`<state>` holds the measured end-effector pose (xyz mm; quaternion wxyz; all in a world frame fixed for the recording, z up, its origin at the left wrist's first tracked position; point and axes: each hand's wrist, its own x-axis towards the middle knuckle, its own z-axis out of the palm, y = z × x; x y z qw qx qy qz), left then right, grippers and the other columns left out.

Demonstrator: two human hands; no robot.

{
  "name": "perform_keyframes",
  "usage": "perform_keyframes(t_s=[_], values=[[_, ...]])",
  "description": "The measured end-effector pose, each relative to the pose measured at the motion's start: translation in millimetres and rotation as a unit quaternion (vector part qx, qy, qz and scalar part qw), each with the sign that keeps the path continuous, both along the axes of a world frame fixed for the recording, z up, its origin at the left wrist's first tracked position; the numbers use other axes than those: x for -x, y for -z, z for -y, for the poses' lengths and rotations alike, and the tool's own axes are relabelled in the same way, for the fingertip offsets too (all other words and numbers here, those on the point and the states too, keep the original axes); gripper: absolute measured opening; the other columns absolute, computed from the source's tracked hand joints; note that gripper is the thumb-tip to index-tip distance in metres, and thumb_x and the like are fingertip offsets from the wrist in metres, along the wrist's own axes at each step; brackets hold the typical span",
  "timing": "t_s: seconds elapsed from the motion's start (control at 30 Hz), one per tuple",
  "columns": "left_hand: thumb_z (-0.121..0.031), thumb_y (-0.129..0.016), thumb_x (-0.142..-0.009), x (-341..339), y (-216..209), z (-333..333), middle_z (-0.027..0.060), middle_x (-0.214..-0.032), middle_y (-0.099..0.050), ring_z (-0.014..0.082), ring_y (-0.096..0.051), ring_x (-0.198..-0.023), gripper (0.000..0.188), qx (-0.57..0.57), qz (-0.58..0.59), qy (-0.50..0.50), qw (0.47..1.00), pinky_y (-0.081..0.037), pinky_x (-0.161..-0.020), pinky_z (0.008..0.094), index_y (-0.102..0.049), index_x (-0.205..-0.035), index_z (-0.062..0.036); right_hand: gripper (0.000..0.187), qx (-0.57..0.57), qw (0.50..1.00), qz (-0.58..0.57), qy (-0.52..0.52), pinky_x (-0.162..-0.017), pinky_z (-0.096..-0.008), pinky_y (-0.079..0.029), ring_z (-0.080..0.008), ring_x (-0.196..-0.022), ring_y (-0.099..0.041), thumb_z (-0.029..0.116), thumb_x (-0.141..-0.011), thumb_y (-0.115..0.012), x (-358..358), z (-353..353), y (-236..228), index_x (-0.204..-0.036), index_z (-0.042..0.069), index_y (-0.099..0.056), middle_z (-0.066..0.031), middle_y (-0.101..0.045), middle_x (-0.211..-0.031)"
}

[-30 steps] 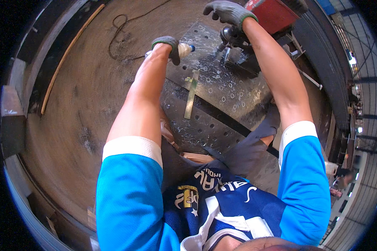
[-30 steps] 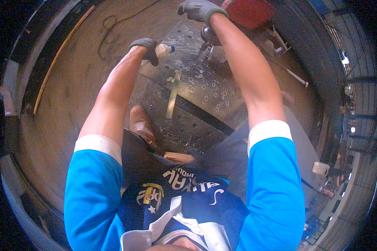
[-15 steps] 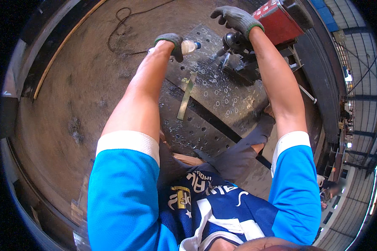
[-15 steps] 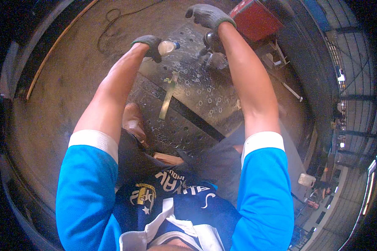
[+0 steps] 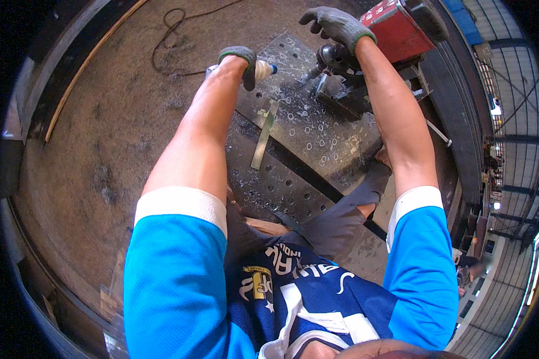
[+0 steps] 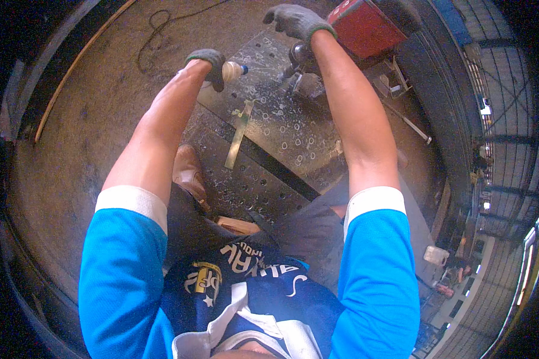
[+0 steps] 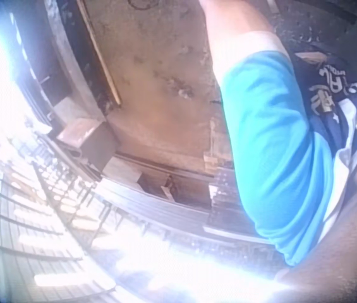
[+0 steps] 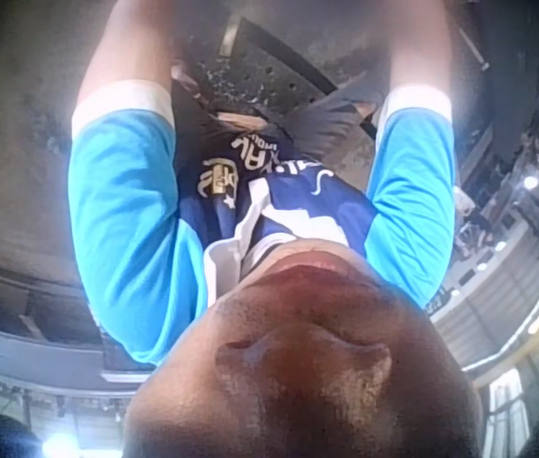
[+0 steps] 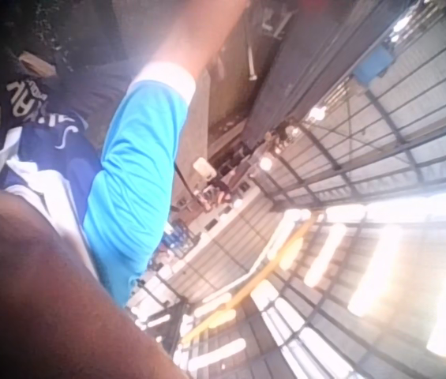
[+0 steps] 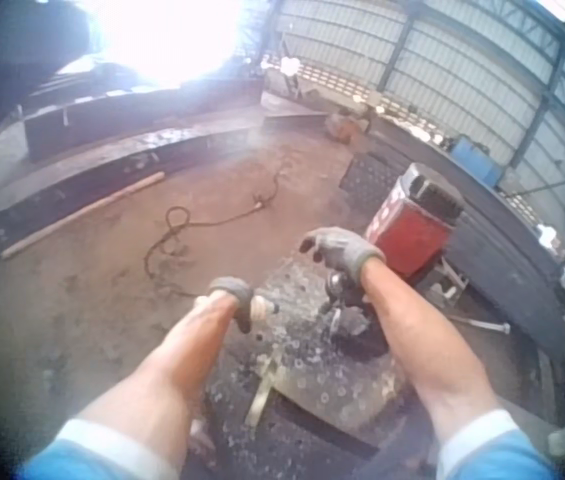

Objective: The person sits at a drill press and drills holes into a metal plate. They repeatedly position the plate, lower the drill to cut holes, and apply liquid from a bottle to the work area between drilling cycles.

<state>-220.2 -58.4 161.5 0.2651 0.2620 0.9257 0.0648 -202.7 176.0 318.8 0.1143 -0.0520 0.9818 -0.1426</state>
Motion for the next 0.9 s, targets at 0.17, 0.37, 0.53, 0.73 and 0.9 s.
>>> perform_keyframes(t_s=[0.17, 0.37, 0.53, 0.73, 0.9], values=[[-0.043, -0.097, -0.053, -12.5, -17.3, -3.7, 0.0147, -0.102, -0.077, 0.0325, -0.074, -0.097, 0.062, -0.013, 0.038, -0.064, 0.997, -0.057, -0.086, 0.0436, -0.080, -0.103, -0.0100, 0.047, -0.008, 1.000, 0.020, 0.004, -0.088, -0.0422, -0.054, -0.0267, -0.096, -0.065, 0.034, -0.098, -0.040, 2.1, -1.4, -0.7, -0.135, 0.022, -0.066, -0.0116, -0.070, -0.116], [-0.044, -0.097, -0.053, -7.9, -13.6, -3.0, 0.0146, -0.101, -0.077, 0.0322, -0.074, -0.096, 0.064, 0.004, 0.039, 0.010, 0.999, -0.058, -0.085, 0.0431, -0.080, -0.104, -0.0100, 0.047, 0.011, 1.000, -0.005, -0.016, -0.086, -0.0401, -0.054, -0.0245, -0.092, -0.063, 0.036, -0.099, -0.039, 3.5, -5.3, 4.4, -0.134, 0.022, -0.067, -0.0103, -0.070, -0.112], [-0.043, -0.098, -0.052, -0.3, 2.7, -1.9, 0.0152, -0.100, -0.077, 0.0322, -0.074, -0.095, 0.065, 0.008, 0.000, -0.019, 1.000, -0.058, -0.085, 0.0435, -0.079, -0.105, -0.0097, 0.045, -0.022, 0.998, -0.021, -0.056, -0.087, -0.0388, -0.055, -0.0258, -0.095, -0.066, 0.023, -0.092, -0.045, 7.7, -7.9, 6.1, -0.130, 0.018, -0.069, -0.0115, -0.071, -0.112], [-0.042, -0.098, -0.053, -1.7, 0.4, -2.6, 0.0155, -0.101, -0.077, 0.0331, -0.074, -0.095, 0.064, -0.015, 0.023, -0.039, 0.999, -0.058, -0.085, 0.0440, -0.079, -0.105, -0.0094, 0.047, -0.028, 0.995, -0.037, -0.091, -0.087, -0.0388, -0.056, -0.0270, -0.097, -0.069, 0.008, -0.084, -0.050, 8.6, -6.6, 5.3, -0.126, 0.014, -0.071, -0.0132, -0.073, -0.112], [-0.039, -0.098, -0.054, -9.6, -12.9, -4.6, 0.0152, -0.102, -0.077, 0.0328, -0.074, -0.096, 0.062, -0.018, 0.056, -0.058, 0.997, -0.058, -0.086, 0.0436, -0.079, -0.105, -0.0101, 0.048, -0.002, 1.000, 0.014, -0.005, -0.083, -0.0388, -0.054, -0.0241, -0.092, -0.063, 0.035, -0.096, -0.040, 4.5, -3.0, 3.4, -0.135, 0.022, -0.067, -0.0093, -0.070, -0.109]])
